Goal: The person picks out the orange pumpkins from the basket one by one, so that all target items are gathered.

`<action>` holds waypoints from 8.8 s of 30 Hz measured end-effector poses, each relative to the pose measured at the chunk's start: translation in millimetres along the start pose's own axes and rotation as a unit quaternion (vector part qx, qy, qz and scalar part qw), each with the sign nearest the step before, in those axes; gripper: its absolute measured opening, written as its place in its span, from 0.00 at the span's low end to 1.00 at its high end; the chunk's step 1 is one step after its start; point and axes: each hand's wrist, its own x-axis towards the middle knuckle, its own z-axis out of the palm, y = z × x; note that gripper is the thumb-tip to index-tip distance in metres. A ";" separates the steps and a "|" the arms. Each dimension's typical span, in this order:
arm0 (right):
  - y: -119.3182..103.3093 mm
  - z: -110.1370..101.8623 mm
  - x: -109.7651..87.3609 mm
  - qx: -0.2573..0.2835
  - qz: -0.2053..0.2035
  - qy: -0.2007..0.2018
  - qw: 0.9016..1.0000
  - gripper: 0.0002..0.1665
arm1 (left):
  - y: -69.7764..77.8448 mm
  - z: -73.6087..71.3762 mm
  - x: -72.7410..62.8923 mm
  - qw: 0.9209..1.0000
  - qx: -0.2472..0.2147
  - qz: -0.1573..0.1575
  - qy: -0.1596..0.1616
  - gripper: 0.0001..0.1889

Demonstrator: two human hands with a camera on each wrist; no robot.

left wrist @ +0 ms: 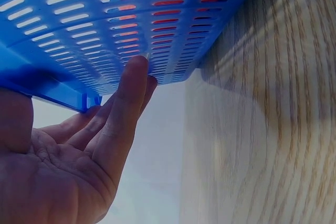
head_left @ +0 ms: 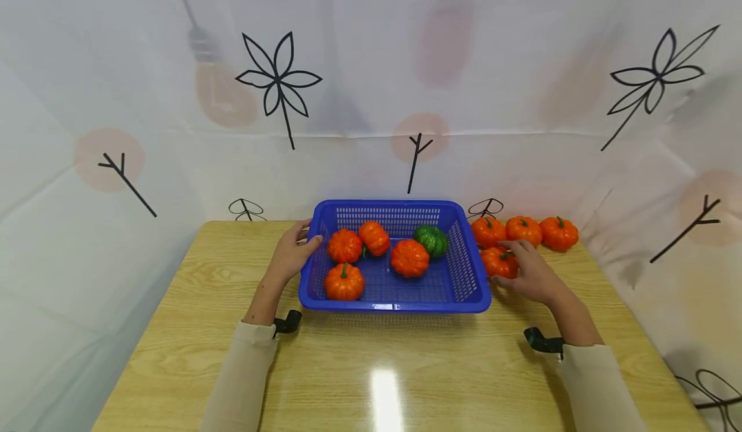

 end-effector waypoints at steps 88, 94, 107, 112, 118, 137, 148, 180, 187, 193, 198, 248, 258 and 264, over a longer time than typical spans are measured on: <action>-158.2 2.5 94.3 -0.127 -0.261 -0.189 0.938 0.38 | 1.5 -3.3 -2.7 1.000 0.014 -0.001 0.003 0.32; -154.8 10.4 107.0 -0.134 -0.264 -0.228 0.927 0.38 | 1.1 -1.5 -3.1 1.000 0.015 0.002 0.004 0.32; -157.4 22.2 116.1 -0.118 -0.233 -0.271 0.926 0.42 | 1.2 -0.9 -3.7 1.000 0.019 0.001 0.001 0.32; -158.5 24.6 117.0 -0.108 -0.236 -0.274 0.926 0.41 | 2.4 -1.8 -5.0 1.000 0.017 0.001 0.000 0.33; -160.1 25.9 116.7 -0.111 -0.225 -0.281 0.926 0.41 | 1.9 -1.9 -4.8 1.000 0.020 -0.002 0.000 0.33; -162.8 14.8 110.8 -0.084 -0.208 -0.263 0.938 0.41 | 3.0 -0.8 -3.6 1.000 0.013 -0.002 -0.001 0.33; -149.6 -6.9 94.8 0.005 -0.221 -0.228 0.948 0.42 | 2.5 -0.6 -3.5 1.000 0.023 -0.005 0.001 0.33; -106.8 -25.4 39.1 0.188 -0.226 -0.062 0.954 0.44 | 1.0 0.7 -1.5 1.000 0.023 -0.003 0.007 0.32; -96.4 -26.5 33.0 0.224 -0.249 -0.025 0.942 0.46 | 3.1 1.1 -1.8 1.000 0.020 -0.005 0.009 0.31; -89.3 -32.5 22.2 0.235 -0.237 -0.010 0.943 0.48 | 2.2 0.3 -1.6 1.000 0.014 -0.006 0.008 0.31; -83.2 -42.3 14.8 0.235 -0.238 0.009 0.942 0.50 | 2.2 0.4 -1.7 1.000 0.018 -0.005 0.005 0.32; 14.3 -65.0 -5.3 -0.079 -0.135 0.077 0.985 0.45 | 2.3 0.6 -1.9 1.000 0.018 -0.013 0.009 0.33; 29.3 -56.5 -3.1 -0.127 -0.125 0.059 0.982 0.44 | 1.1 0.6 -1.9 1.000 0.023 -0.011 0.012 0.31; 41.7 -46.8 -4.2 -0.105 -0.131 0.073 0.983 0.44 | 1.8 0.5 -2.3 1.000 0.018 -0.010 0.008 0.31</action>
